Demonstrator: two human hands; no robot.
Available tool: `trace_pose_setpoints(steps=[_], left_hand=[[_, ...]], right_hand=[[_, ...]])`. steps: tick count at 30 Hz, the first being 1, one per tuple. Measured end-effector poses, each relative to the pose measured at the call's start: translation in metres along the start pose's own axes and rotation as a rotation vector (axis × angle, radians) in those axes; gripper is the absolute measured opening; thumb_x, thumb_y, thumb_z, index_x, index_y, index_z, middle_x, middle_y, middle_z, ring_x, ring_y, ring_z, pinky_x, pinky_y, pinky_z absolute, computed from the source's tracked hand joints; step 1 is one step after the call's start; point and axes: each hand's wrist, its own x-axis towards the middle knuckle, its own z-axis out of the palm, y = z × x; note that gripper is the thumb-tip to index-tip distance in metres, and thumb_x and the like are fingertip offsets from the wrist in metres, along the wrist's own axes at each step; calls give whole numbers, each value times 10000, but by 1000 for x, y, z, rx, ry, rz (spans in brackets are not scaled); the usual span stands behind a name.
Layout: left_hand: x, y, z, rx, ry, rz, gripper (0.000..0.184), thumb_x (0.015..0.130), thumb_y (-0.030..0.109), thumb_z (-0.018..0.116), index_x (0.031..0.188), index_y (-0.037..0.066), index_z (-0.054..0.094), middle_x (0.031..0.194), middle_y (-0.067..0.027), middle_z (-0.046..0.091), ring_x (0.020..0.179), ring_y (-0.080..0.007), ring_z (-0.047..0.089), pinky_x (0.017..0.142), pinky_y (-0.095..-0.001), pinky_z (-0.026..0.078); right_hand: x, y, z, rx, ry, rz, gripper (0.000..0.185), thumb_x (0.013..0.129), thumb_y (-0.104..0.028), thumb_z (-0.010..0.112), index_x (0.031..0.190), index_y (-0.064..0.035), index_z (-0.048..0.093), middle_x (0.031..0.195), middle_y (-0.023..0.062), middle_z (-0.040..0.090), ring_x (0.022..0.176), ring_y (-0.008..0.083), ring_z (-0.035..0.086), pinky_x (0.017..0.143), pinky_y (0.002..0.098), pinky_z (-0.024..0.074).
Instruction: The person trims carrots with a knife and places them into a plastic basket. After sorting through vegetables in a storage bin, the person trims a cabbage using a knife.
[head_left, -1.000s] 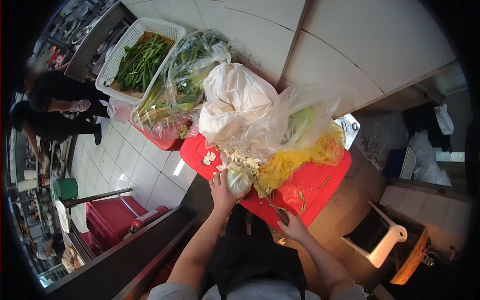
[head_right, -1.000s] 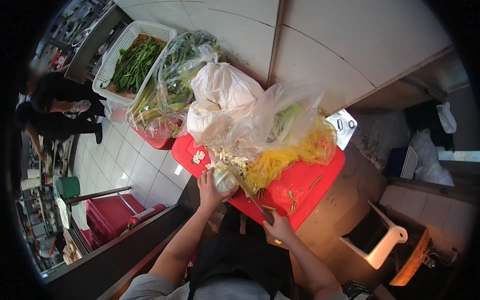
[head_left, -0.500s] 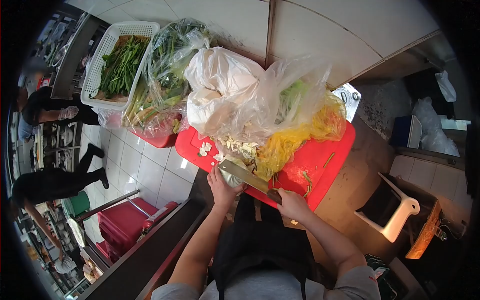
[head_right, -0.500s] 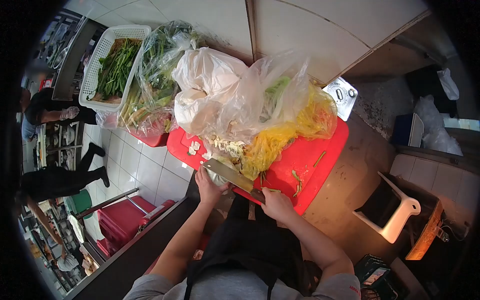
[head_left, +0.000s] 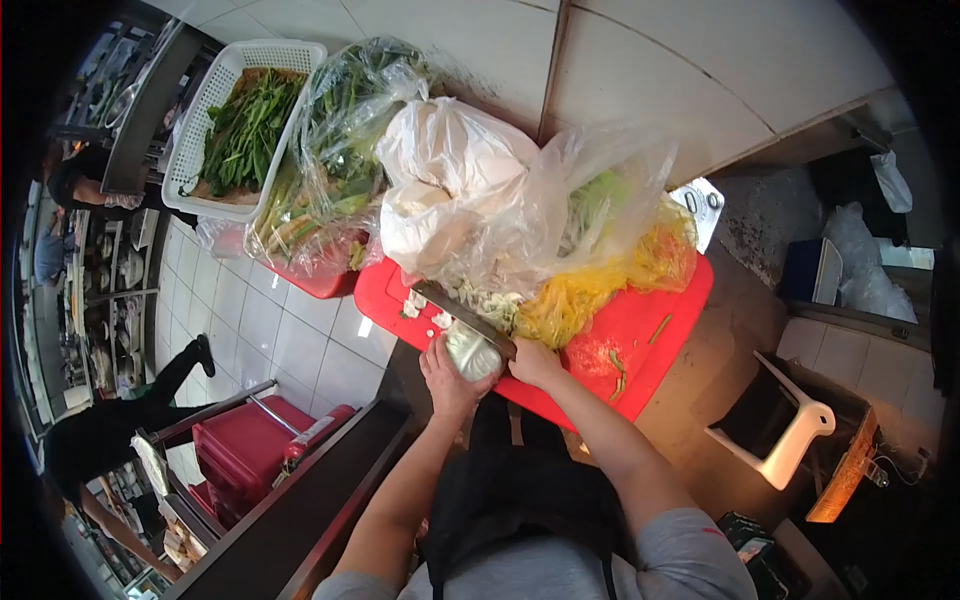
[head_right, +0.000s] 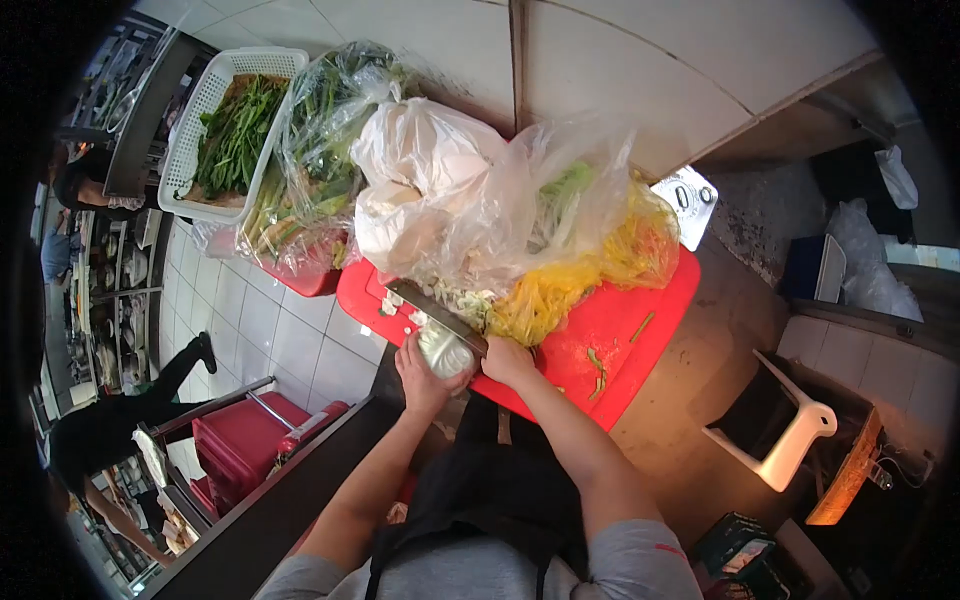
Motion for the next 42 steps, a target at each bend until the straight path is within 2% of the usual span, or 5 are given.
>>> trace_pose_setpoints(steps=[5,15,27,34,42], left_hand=[[3,-2,-6,-65,2,-2,1001,462,366,852,1249,-32,379,1195,-175,468,1164,-358,401,1017,-471,290],[-4,-23,-12,-271,-20,-235,956,505,312,851,1278,24,367,1249,-171,415,1187,-351,399,1023,-436,337],[-18,-46,3,-500,123,-379,956,529,284,871,1292,24,358,1229,-175,426,1156,-309,455,993,-387,383],[-22,-43,5,-537,185,-497,985,555,286,865,1327,15,316,1274,-203,392,1192,-334,426,1007,-397,370],[-90,-5,-49,-650,87,-321,626,888,243,526,1415,41,255,1394,-184,285,1289,-324,314,1072,-399,251]], right_hand=[[18,-1,-42,355,-360,105,231,743,-124,533,947,-19,558,572,114,558,396,193,525,394,328,433],[-76,3,-138,-421,60,10,291,733,-183,660,967,-75,526,786,173,617,811,363,619,672,486,485],[-57,2,-64,-227,792,-433,352,747,-49,620,1085,-27,522,1027,176,495,1021,355,482,858,411,422],[5,-28,78,1102,29,-131,584,934,-390,497,1332,7,338,1314,140,416,1201,240,419,1024,355,313],[-1,-31,47,1207,-295,74,670,865,-503,534,1352,-72,371,1302,95,477,1179,213,467,989,356,378]])
